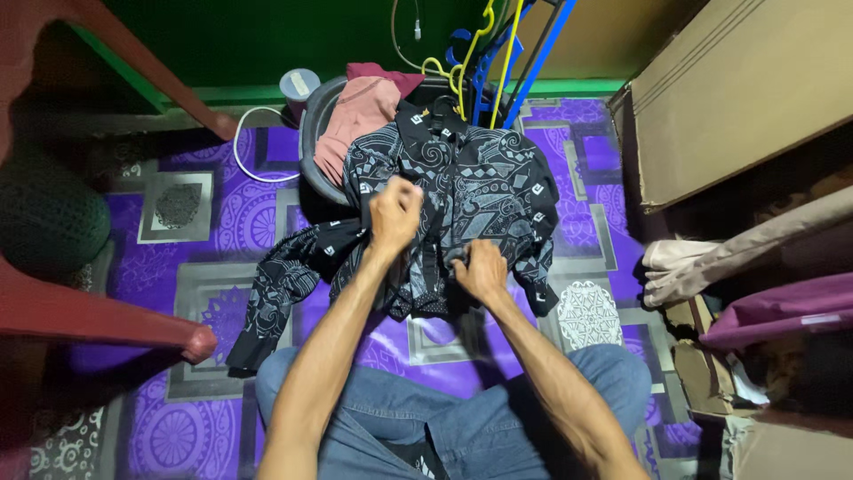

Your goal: The person sits on the floor and buttons a black patterned shirt from the bottom to the top. After buttoning, they place the shirt on a hanger and hang it in a wardrobe. Finally, they pick up a pink shirt from a nearby basin.

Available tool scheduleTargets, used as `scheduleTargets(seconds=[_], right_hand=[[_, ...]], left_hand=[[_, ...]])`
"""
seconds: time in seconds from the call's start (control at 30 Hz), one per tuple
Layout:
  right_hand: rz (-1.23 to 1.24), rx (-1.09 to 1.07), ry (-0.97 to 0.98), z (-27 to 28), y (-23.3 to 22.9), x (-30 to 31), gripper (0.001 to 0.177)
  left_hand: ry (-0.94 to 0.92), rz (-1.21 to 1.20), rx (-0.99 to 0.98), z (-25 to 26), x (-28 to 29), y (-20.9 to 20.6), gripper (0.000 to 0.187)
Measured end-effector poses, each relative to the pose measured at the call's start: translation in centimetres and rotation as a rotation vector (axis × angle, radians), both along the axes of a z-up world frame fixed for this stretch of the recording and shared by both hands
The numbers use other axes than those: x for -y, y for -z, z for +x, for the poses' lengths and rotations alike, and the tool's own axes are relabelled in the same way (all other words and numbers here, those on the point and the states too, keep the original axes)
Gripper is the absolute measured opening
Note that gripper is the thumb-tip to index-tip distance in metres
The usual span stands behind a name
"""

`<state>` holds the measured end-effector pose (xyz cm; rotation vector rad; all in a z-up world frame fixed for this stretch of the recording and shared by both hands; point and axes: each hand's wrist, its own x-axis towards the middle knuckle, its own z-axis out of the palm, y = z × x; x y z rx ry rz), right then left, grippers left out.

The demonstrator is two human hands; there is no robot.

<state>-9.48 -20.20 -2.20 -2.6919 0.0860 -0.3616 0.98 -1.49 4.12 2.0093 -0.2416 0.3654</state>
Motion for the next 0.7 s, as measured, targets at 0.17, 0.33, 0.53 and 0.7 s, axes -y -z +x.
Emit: scheduleTargets(seconds=[0.17, 0.33, 0.53, 0.7], right_hand=[[0.333, 0.084, -0.034, 0.2, 3.2, 3.5, 0.027], [0.865, -0.075, 0.111, 0.3, -0.3, 6.6, 0.013], [1.215, -0.169, 0.191, 1.1, -3.9, 10.1, 0.015], [1.272, -0.134, 0.170, 1.3, -4.5, 10.5, 0.013]], left_hand=[[0.280, 0.237, -0.396, -4.9, 0.9, 2.5, 0.037], [0.118, 0.495, -0.714, -5.0, 1.9, 6.8, 0.076], [-0.085, 0.324, -0.630, -5.1, 4.3, 10.1, 0.092], [-0.170, -0.015, -0.551, -6.0, 6.9, 9.9, 0.070]])
